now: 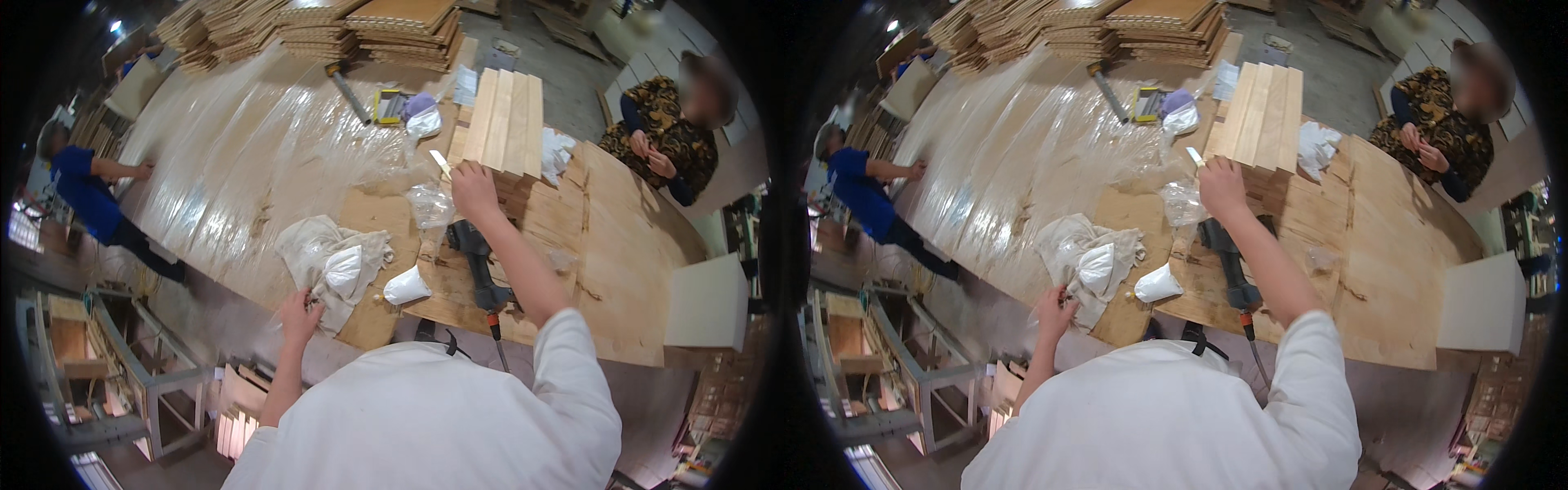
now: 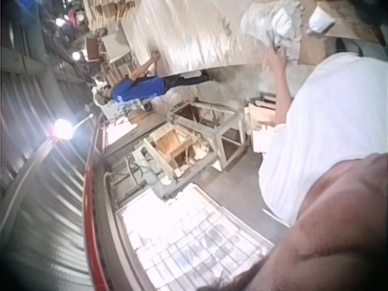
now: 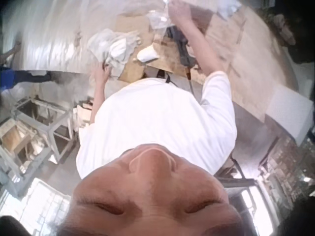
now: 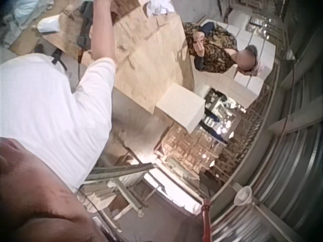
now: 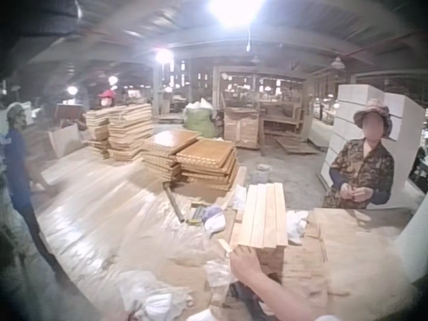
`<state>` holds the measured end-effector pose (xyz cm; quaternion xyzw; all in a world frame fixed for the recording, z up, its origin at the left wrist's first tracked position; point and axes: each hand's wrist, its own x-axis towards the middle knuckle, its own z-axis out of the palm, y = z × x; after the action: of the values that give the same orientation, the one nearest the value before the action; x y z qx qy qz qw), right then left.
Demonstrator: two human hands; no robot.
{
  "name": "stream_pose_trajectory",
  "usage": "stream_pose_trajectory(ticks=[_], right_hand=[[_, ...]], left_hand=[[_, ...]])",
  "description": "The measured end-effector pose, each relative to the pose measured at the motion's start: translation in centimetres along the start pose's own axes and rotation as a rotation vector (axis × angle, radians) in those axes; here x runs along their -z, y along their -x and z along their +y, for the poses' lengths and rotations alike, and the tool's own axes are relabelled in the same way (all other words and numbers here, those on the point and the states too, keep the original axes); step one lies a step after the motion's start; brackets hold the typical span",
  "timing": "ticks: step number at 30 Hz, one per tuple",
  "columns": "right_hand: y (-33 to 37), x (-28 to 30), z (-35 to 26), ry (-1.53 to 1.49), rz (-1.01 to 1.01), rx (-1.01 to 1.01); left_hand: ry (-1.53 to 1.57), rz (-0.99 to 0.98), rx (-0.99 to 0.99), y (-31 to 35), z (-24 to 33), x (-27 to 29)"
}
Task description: The person wraps small white items in plastic bags and ties them with string. They handle the items one by one, placing them on a workbench, wrapping them, and then tying the bags shut. The person also moves wrapped items to a nearby shelf.
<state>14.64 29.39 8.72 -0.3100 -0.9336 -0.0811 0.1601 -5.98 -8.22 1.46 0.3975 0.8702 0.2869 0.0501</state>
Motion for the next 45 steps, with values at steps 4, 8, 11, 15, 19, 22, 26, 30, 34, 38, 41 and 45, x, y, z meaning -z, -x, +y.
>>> stream_pose_trajectory(ticks=[4,8,11,15,19,22,26,30,34,38,41,45], right_hand=[[-6.4,-3.4,-1.5,0.34,-0.491,0.003],[-9.0,-5.9,-1.2,0.428,-0.721,-0.059],[-9.5,-7.1,-1.7,0.395,-0.808,-0.08],[-9.3,-8.3,-1.4,0.329,-0.724,-0.151],[-9.1,-8.9,-1.0,0.12,-0.608,-0.18],[-9.4,-7.9,-1.8,0.017,-0.526,-0.111],[-9.1,-4.1,-2.3,-0.121,-0.342,-0.085],[-6.1,0.7,-1.7,-0.321,-0.202,-0.142],[-0.2,4.1,0.4,-1.014,-0.203,-0.343],[7.4,3.5,3.0,-1.382,-0.093,-0.462],[12.4,3.7,4.4,-1.575,-0.085,-0.653],[15.3,4.2,4.8,-1.822,-0.136,-0.789]], left_hand=[[-0.162,0.094,0.012,1.3,0.0,-0.9],[-0.225,0.064,0.086,1.1,0.2,-1.1],[-0.133,0.089,0.15,1.7,-0.9,-0.9],[-0.171,0.129,0.228,2.7,1.0,-0.5],[-0.175,0.231,-0.043,3.5,5.7,-0.6],[-0.125,0.177,-0.13,2.4,8.7,-1.1],[-0.178,0.183,-0.235,-1.6,11.2,-0.9],[-0.2,0.185,-0.261,-5.6,12.4,-1.0],[-0.236,0.076,-0.311,-8.3,13.9,-1.7],[-0.195,0.083,-0.107,-9.0,11.5,-0.9],[-0.048,0.153,0.112,-7.1,7.5,1.2],[0.088,0.0,0.389,-3.0,3.3,0.0]])
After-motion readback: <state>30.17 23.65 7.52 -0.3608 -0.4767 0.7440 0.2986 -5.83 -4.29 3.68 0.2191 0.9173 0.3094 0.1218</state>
